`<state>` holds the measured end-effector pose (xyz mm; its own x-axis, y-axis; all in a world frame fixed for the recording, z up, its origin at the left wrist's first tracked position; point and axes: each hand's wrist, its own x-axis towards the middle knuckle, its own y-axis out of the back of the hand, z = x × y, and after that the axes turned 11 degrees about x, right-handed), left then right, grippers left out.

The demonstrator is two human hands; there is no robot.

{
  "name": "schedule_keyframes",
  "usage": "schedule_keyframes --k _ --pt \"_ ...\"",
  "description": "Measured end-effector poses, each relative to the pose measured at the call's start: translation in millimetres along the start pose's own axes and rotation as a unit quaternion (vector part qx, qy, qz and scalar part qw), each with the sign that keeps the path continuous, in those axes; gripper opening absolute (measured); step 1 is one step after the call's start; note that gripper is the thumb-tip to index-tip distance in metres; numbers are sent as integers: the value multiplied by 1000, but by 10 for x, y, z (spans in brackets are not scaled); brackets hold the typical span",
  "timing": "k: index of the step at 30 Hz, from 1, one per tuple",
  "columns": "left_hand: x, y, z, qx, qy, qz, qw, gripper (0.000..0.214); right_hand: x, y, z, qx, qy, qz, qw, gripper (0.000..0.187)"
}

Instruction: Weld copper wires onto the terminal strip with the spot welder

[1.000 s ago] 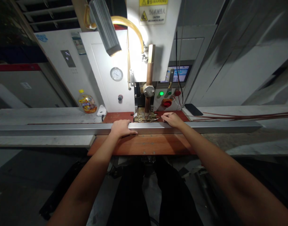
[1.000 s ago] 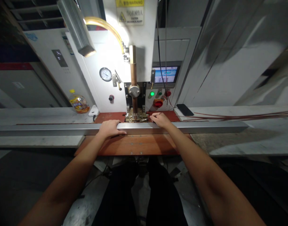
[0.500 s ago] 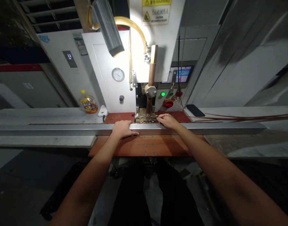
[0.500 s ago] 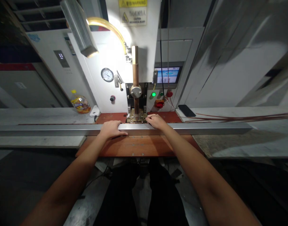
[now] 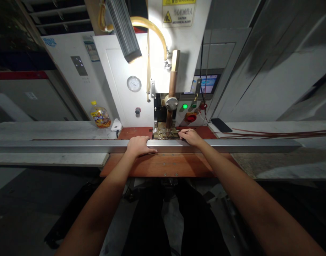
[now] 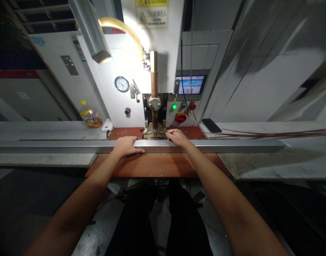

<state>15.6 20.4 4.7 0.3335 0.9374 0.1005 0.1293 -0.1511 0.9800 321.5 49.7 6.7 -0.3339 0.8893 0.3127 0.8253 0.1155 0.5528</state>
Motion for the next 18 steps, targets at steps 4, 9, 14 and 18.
schedule_keyframes --k 4,9,14,18 --pt "3 3 -2 9 -4 1 1000 81 -6 2 33 0 0 11 1000 39" --pt "10 -4 -9 13 -7 0 1000 84 -4 -8 26 -18 4 5 1000 38" --pt "11 -12 -10 11 -5 -3 1000 84 7 -33 1 -45 -2 -3 999 35" --pt "11 -15 -8 8 -5 -1 1000 84 21 -42 10 -61 -5 -13 998 33"
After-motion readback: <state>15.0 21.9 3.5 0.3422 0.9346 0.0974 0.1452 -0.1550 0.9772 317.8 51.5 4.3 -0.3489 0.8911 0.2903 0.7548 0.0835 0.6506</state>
